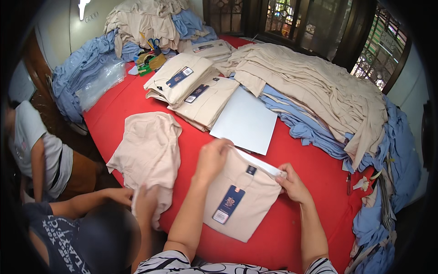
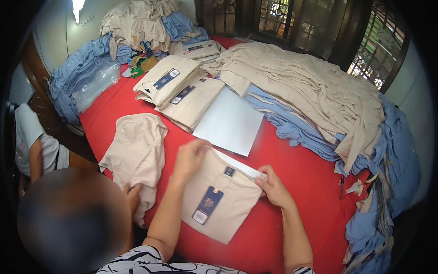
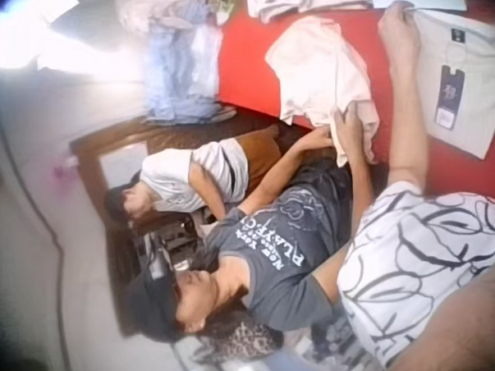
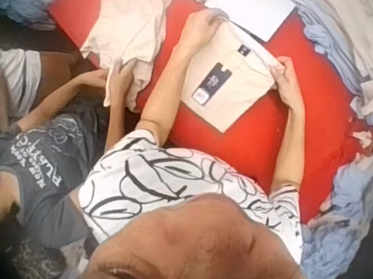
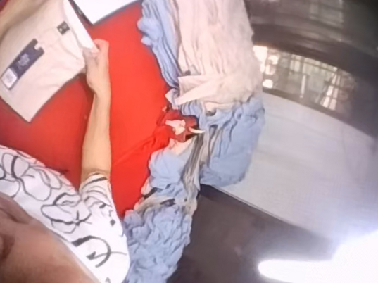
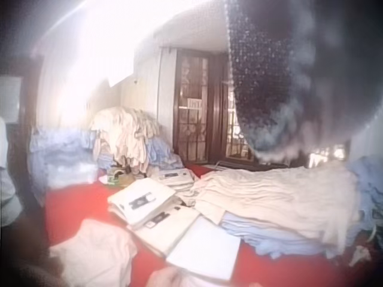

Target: The person folds shirts by hand on a table, smoothing the fabric and using a card to guide the folds before stacking them.

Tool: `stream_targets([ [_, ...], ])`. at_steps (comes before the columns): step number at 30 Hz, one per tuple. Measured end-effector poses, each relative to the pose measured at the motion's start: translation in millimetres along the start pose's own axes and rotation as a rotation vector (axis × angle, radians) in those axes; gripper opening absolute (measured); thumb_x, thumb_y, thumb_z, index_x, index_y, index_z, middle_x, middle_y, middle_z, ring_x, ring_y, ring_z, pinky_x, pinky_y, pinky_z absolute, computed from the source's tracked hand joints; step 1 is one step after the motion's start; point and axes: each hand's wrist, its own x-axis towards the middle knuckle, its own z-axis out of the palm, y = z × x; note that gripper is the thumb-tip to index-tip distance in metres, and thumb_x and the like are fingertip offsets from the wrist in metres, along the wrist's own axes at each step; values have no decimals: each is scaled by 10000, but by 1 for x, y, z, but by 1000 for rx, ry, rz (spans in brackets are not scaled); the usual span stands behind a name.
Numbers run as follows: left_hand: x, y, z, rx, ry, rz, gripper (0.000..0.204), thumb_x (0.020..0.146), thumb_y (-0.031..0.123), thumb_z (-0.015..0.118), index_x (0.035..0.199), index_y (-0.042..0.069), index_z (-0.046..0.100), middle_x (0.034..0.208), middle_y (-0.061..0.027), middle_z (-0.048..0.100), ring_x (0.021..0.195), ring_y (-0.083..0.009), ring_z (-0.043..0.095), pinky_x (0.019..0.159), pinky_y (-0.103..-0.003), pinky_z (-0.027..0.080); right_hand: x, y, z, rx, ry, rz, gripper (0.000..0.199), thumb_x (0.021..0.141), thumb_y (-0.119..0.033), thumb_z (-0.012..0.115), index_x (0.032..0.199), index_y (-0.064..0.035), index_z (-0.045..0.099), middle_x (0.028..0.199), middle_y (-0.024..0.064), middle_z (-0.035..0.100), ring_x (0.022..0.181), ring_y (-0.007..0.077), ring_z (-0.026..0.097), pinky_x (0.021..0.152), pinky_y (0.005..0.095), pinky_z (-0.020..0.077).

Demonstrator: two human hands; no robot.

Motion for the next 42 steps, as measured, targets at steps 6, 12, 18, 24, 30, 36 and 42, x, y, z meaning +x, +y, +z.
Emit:
stream_targets([
  [6, 147, -5, -59, 179, 211, 179, 187, 903, 178, 627, 983, 41, 726, 817, -176, 705, 724, -265, 677, 693, -368, 506, 154, -112, 7, -212, 147, -218, 291, 915, -131, 631, 1168, -79, 498, 910, 11, 566, 730, 83, 524, 574, 246, 433],
  [12, 270, -38, -42, 719, -22, 82, 598, 913, 428, 609, 1424, 145, 480, 1500, -174, 407, 1250, -396, 523, 1030, -422, 442, 355, -126, 19, 98, 254, -202, 279, 885, -49, 640, 1142, -54, 533, 982, 99, 635, 831, 199, 639, 661, 372, 556],
  [18, 186, -100, 76, 859, -203, -34, 845, 834, 756, 467, 1527, 296, 324, 1617, -77, 222, 1474, -440, 127, 1116, -704, 85, 390, -72, 6, -367, 355, -301, 437, 825, -250, 708, 1189, -23, 628, 1140, 223, 657, 1027, 357, 639, 898, 412, 501],
  [24, 180, -101, 77, 798, -165, -37, 883, 806, 760, 491, 1529, 280, 326, 1618, -72, 221, 1479, -433, 103, 1118, -706, 20, 229, -115, -140, -1082, 933, -652, 218, 878, -96, 596, 1057, -24, 698, 1018, 205, 647, 989, 369, 610, 871, 443, 478],
  [30, 175, -53, 74, 854, 3, 203, 792, 800, 680, 565, 1414, 180, 531, 1588, -79, 298, 1487, -404, 95, 1106, -726, 5, 81, -75, -303, -1233, 1216, 35, 187, 839, -241, 697, 1018, -187, 709, 1110, 62, 614, 1073, 321, 536, 855, 551, 394],
  [36, 101, 47, 101, 686, 25, 309, 579, 858, 505, 616, 1325, 163, 608, 1519, -108, 398, 1462, -414, 175, 1104, -731, 50, 99, -114, -284, -1214, 1168, -162, 256, 836, -242, 682, 1085, -195, 710, 1195, 72, 595, 1138, 322, 527, 923, 582, 392],
  [42, -71, 162, 139, 334, -552, 605, 562, 917, 482, 587, 1387, 182, 519, 1498, -120, 412, 1454, -346, 249, 1112, -718, 102, 145, -77, -300, -1009, 894, -207, 144, 810, -120, 686, 921, -29, 696, 965, 210, 675, 947, 367, 661, 804, 412, 520],
])
